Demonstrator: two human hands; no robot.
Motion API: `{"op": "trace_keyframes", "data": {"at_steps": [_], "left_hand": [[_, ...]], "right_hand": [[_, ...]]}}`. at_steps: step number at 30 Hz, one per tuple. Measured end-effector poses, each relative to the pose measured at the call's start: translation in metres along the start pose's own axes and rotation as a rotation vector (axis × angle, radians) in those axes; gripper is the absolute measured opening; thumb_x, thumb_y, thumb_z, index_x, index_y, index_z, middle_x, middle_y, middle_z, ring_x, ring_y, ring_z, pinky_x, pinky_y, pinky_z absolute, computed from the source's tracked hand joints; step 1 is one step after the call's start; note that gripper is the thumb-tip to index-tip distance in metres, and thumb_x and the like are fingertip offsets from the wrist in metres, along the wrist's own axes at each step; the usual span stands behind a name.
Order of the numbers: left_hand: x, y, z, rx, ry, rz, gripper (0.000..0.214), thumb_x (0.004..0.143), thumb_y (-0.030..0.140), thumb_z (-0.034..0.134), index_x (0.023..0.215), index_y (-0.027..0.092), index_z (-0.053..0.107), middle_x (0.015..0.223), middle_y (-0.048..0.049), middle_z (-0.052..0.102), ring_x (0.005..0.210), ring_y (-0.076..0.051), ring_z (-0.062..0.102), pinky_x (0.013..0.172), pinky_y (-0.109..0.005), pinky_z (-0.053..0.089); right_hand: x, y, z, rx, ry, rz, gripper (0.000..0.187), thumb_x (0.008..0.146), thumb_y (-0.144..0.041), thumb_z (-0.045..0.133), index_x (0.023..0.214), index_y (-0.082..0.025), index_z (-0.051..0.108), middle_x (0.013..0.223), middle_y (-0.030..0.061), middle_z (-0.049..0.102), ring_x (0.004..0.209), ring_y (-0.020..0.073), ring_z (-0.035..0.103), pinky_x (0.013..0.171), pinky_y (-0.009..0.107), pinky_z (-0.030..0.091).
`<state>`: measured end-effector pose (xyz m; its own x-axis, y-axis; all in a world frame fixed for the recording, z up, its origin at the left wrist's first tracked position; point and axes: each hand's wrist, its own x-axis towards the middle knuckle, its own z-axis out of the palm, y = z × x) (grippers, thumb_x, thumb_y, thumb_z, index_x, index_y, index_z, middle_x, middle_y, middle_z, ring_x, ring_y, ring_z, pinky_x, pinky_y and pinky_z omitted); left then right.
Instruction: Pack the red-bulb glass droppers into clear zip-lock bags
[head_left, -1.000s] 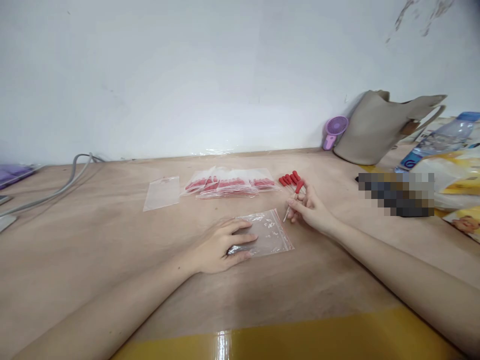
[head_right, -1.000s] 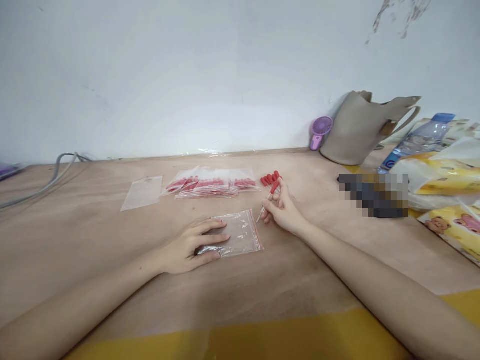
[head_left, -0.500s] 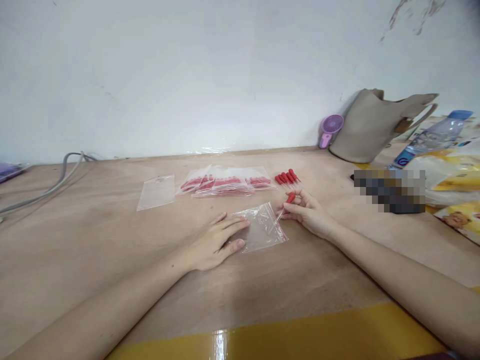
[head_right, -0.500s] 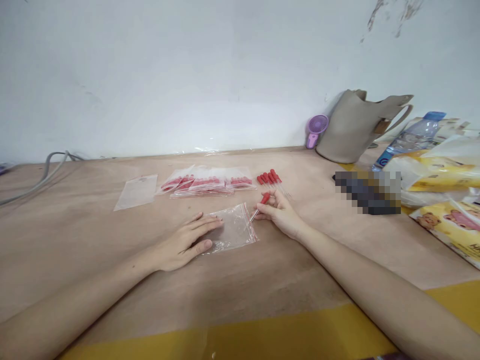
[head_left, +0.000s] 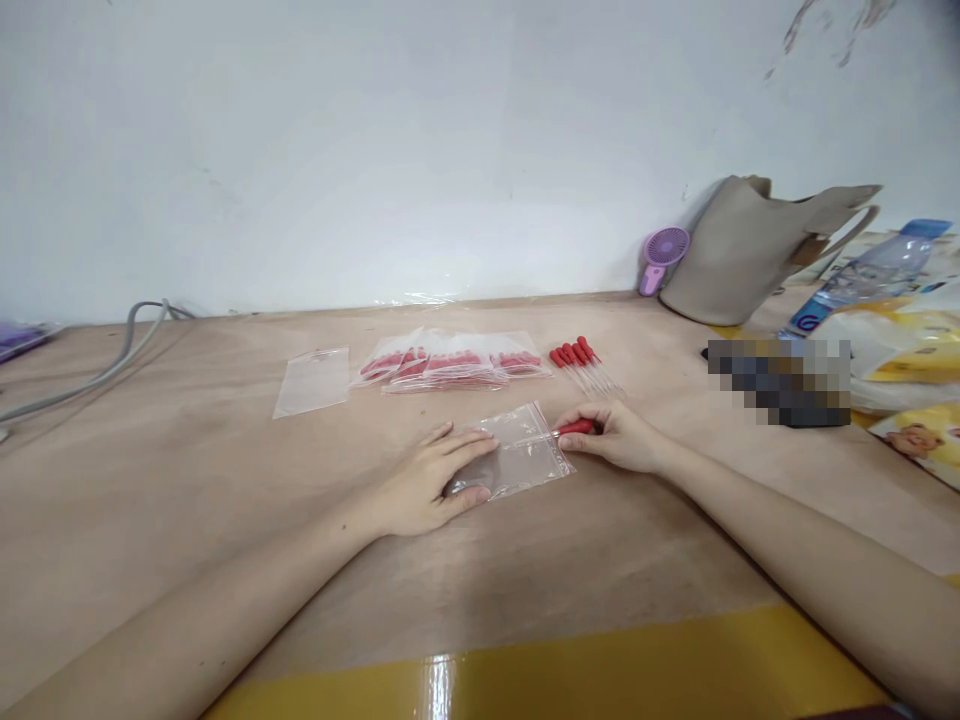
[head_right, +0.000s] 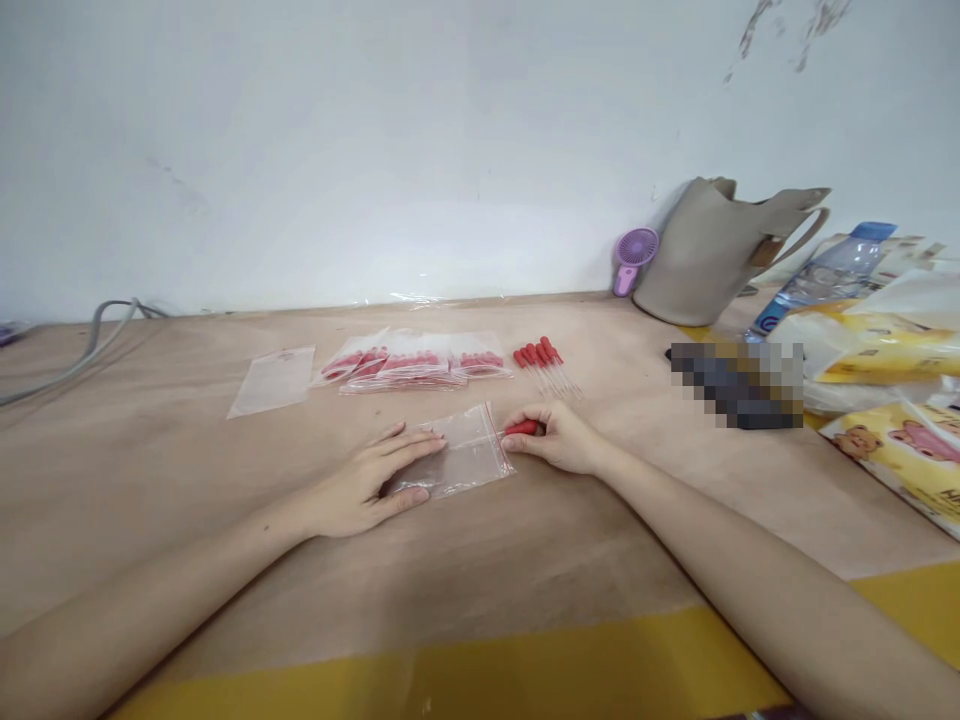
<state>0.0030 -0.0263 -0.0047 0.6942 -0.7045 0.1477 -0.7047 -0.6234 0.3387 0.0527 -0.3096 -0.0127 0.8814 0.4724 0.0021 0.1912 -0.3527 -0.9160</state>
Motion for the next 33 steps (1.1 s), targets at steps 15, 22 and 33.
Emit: {"op": "trace_keyframes", "data": {"at_steps": [15,22,33], "left_hand": [[0.001,-0.002,0.001,-0.002,-0.004,0.012,0.05,0.091,0.042,0.045,0.137,0.025,0.036,0.14,-0.0063,0.042,0.13,-0.022,0.037,0.112,-0.049,0.017],[0.002,-0.003,0.003,-0.021,0.06,0.05,0.048,0.09,0.04,0.05,0.134,0.022,0.041,0.138,-0.0081,0.044,0.13,-0.023,0.037,0.111,-0.048,0.019],[0.001,-0.008,0.001,-0.155,0.138,0.077,0.04,0.083,0.035,0.06,0.119,0.019,0.058,0.122,-0.0091,0.06,0.112,-0.023,0.057,0.098,-0.039,0.044]], "right_hand": [[0.001,-0.008,0.003,-0.069,-0.08,-0.301,0.026,0.074,-0.039,0.064,0.089,-0.019,0.07,0.105,0.0082,0.056,0.084,0.0143,0.058,0.071,0.03,0.049],[0.006,-0.005,0.009,0.159,-0.298,-0.069,0.034,0.072,-0.043,0.065,0.088,-0.014,0.065,0.063,-0.0022,0.058,0.056,0.0078,0.052,0.058,0.024,0.046],[0.012,0.005,0.014,0.149,-0.027,-0.003,0.034,0.058,-0.043,0.076,0.065,-0.014,0.06,0.054,-0.0038,0.055,0.043,0.0041,0.042,0.041,0.018,0.032]]}}
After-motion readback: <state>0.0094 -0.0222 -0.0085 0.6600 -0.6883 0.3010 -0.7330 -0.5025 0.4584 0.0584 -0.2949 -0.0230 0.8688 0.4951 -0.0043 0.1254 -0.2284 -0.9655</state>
